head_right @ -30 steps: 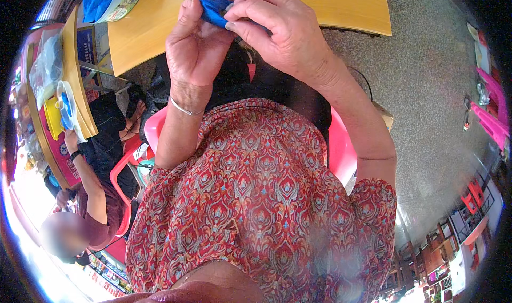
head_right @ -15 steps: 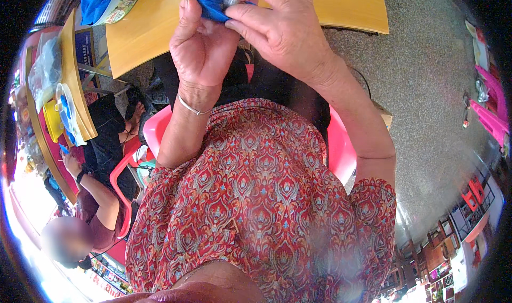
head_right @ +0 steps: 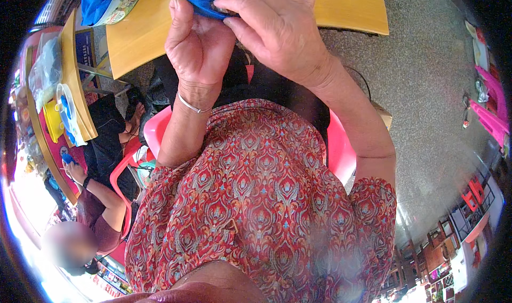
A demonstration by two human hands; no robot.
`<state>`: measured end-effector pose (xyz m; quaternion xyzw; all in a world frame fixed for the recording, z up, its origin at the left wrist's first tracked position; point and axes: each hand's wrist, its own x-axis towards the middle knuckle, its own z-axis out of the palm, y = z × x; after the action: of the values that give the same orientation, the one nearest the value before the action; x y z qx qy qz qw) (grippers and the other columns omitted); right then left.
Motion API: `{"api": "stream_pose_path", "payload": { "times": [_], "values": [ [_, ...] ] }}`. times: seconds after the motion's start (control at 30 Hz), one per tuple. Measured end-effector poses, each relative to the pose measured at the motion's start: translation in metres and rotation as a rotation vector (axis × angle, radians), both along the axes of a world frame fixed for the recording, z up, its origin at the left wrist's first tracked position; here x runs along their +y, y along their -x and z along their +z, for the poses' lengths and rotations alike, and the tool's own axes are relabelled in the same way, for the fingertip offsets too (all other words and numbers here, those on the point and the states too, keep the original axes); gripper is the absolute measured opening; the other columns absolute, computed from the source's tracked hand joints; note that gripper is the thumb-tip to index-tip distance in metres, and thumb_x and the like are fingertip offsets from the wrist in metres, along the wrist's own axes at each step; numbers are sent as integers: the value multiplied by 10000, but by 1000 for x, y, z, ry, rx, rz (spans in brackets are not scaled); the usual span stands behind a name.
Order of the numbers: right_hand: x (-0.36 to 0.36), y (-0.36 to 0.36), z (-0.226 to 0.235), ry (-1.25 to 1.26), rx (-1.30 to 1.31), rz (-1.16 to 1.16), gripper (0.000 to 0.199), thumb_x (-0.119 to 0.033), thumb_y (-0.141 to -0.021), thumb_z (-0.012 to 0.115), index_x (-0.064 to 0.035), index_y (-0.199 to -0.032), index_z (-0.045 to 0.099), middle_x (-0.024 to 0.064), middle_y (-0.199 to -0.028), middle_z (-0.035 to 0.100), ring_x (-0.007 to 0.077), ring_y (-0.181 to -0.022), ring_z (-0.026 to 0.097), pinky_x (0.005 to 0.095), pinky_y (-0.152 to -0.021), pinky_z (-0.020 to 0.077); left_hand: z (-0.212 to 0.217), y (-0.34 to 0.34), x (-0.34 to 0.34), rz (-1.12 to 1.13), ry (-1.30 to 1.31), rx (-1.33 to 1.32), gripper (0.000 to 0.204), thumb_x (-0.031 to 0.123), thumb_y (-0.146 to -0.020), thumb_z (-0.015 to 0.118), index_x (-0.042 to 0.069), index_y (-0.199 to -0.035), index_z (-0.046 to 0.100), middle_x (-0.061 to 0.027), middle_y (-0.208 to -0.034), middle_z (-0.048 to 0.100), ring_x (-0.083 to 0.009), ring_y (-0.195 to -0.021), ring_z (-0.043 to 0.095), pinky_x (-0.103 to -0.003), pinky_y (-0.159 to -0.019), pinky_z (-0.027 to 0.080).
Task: Manually stuffing blue fabric shoe components with padding material for assembly.
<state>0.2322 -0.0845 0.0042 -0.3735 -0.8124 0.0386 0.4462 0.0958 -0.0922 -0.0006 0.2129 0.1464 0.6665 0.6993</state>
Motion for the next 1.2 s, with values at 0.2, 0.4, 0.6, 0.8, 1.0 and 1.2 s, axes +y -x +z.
{"api": "stream_pose_path", "payload": {
  "times": [0.2,0.4,0.6,0.8,1.0,1.2],
  "values": [
    [17,-7,-23,-276,339,232,359,-188,-704,815,-55,-1011,684,109,-1050,527,289,-961,539,424,-832,431,-2,-4,-2,-1,-56,24,146,205,-943,614,74,-997,576,-157,-1503,342,-307,-1386,334,-487,-1143,285],
    [-3,-14,14,374,153,172,294,-249,-763,795,-82,-989,708,125,-1153,526,302,-1089,500,436,-946,379,-5,-4,-3,-23,-132,96,200,242,-963,580,92,-1094,564,-149,-1509,339,-301,-1394,323,-482,-1148,282],
    [5,-8,-5,376,106,171,365,-335,-876,688,-100,-1156,686,162,-1265,479,336,-1197,450,439,-993,364,5,-6,-8,-11,36,163,467,338,-1000,491,88,-1383,393,-132,-1501,351,-285,-1400,300,-446,-1149,272],
    [7,-8,-11,414,55,88,424,-354,-892,667,-62,-1200,657,171,-1305,455,343,-1200,449,443,-1001,366,-30,-1,5,-101,-513,6,517,315,-1011,474,53,-1433,330,-122,-1477,382,-271,-1362,366,-431,-1138,286],
    [-1,-17,17,558,256,205,417,-310,-883,687,-69,-1221,653,177,-1329,440,339,-1238,448,428,-1009,377,-20,-3,-15,-15,45,149,374,289,-986,538,68,-1283,484,-102,-1331,532,-280,-1239,501,-456,-1082,366],
    [18,-11,-23,34,655,591,409,-249,-835,750,-102,-1209,670,151,-1341,463,282,-1198,514,382,-954,442,-15,-4,-7,-162,153,-157,483,318,-989,515,53,-1383,428,-129,-1463,408,-281,-1353,383,-432,-1125,303]
  ]
}}
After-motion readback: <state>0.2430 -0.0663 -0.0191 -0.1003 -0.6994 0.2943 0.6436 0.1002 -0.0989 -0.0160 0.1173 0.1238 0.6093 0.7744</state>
